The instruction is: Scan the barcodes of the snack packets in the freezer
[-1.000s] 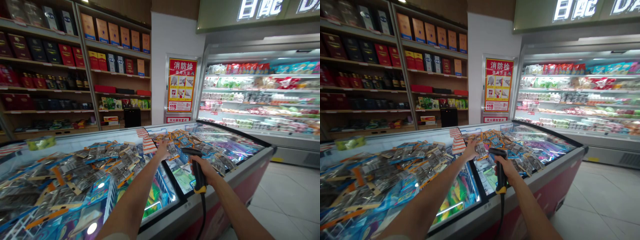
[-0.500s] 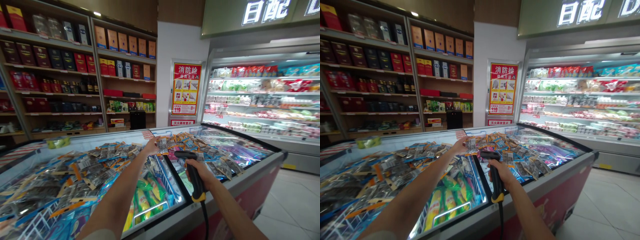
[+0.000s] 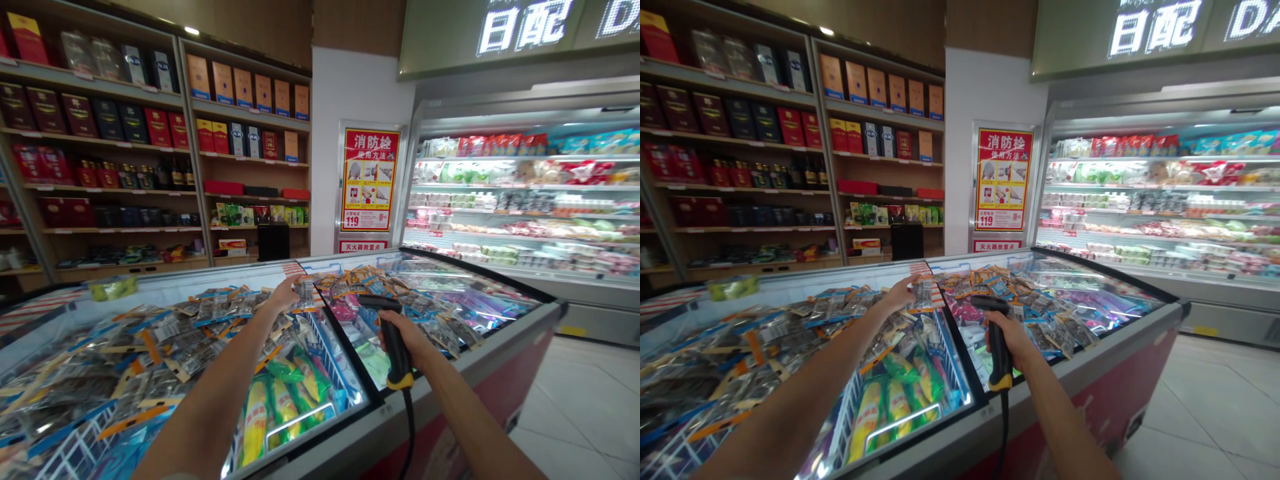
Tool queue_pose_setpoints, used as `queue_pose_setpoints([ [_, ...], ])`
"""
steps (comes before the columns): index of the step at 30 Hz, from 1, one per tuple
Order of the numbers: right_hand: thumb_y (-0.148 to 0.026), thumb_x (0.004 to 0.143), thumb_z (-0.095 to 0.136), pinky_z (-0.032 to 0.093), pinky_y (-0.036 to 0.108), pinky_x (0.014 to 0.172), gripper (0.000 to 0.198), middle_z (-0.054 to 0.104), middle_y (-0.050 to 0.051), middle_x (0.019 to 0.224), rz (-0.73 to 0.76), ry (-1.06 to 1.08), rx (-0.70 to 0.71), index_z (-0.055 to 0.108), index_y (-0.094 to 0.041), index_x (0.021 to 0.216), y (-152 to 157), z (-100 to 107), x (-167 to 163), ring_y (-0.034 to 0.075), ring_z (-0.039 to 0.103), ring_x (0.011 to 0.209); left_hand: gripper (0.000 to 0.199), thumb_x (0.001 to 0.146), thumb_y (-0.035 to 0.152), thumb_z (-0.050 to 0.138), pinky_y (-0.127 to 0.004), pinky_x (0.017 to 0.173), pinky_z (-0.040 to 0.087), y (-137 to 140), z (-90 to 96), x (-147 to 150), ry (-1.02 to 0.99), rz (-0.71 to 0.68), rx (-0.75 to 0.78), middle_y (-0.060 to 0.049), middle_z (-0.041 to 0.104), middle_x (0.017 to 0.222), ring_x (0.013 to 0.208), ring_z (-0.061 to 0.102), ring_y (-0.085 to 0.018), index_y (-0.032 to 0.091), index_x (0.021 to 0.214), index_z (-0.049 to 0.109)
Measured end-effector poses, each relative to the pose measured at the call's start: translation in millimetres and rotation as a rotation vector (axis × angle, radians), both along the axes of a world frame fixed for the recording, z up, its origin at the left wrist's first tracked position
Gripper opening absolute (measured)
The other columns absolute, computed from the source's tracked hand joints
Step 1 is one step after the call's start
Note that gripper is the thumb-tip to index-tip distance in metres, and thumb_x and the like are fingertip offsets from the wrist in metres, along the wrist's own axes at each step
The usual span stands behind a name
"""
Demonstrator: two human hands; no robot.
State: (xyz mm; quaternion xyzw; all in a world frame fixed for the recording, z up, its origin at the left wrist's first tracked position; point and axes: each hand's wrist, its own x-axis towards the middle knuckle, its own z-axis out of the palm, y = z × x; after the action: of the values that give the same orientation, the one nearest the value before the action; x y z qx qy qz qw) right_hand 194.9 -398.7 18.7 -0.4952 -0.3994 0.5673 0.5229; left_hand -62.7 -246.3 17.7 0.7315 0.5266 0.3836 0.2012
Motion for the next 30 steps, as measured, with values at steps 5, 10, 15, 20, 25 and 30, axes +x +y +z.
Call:
queue_pose_setpoints([
  [5,-0.034,0.070,0.052,0.039,0.019,0.034,0.021,0.053,0.001,0.041,-0.114,0.012,0.038,0.052,-0.014,0.062,7.0,2.4,24.9,0.010,0.049,0.033,0.059,0.058,0.005,0.044,-0.019,0.062,0.042,-3.2,8.2,-51.1,0.188,0.215,-0.012,-0.007,0.058,0.106,0.075,0.058,-0.013,0.013,0.117,0.045],
  [10,-0.033,0.069,0.054,0.041,0.020,0.035,0.020,0.053,0.000,0.040,-0.225,0.041,-0.005,0.052,-0.014,0.061,6.4,7.9,45.8,0.009,0.048,0.033,0.051,0.063,0.008,0.041,-0.021,0.066,0.042,-3.2,11.1,-98.8,0.373,0.431,-0.089,-0.007,0.060,0.101,0.083,0.057,-0.017,0.014,0.113,0.049],
  [15,-0.033,0.067,0.056,0.040,0.020,0.034,0.020,0.052,0.000,0.039,-0.262,0.023,-0.019,0.052,-0.014,0.062,7.4,1.6,62.5,0.010,0.048,0.033,0.043,0.068,0.015,0.042,-0.030,0.083,0.038,-4.8,15.2,-97.9,0.373,0.639,0.007,-0.012,0.056,0.106,0.102,0.048,-0.024,0.011,0.109,0.053],
  [20,-0.034,0.066,0.057,0.040,0.021,0.034,0.020,0.054,0.000,0.041,-0.298,0.037,-0.020,0.051,-0.015,0.064,8.8,-8.1,77.5,0.010,0.049,0.034,0.045,0.065,0.010,0.043,-0.027,0.091,0.033,-5.8,14.3,-13.7,0.277,0.493,0.193,-0.010,0.051,0.112,0.106,0.044,-0.020,0.010,0.109,0.052],
  [25,-0.033,0.069,0.054,0.040,0.020,0.035,0.020,0.052,-0.001,0.038,-0.283,0.026,-0.006,0.051,-0.015,0.061,4.4,-12.9,88.6,0.010,0.048,0.033,0.040,0.066,0.011,0.046,-0.028,0.091,0.031,-14.2,-13.0,115.7,0.225,0.087,0.184,-0.010,0.054,0.109,0.105,0.044,-0.019,0.012,0.105,0.054],
  [30,-0.034,0.068,0.055,0.040,0.020,0.035,0.022,0.052,0.000,0.039,-0.343,0.011,-0.051,0.052,-0.014,0.061,-2.8,-14.3,93.5,0.009,0.047,0.033,0.053,0.067,0.029,0.055,-0.035,0.088,0.032,-35.9,-46.6,209.8,0.226,-0.114,-0.059,-0.014,0.051,0.113,0.107,0.043,-0.024,0.016,0.117,0.044],
])
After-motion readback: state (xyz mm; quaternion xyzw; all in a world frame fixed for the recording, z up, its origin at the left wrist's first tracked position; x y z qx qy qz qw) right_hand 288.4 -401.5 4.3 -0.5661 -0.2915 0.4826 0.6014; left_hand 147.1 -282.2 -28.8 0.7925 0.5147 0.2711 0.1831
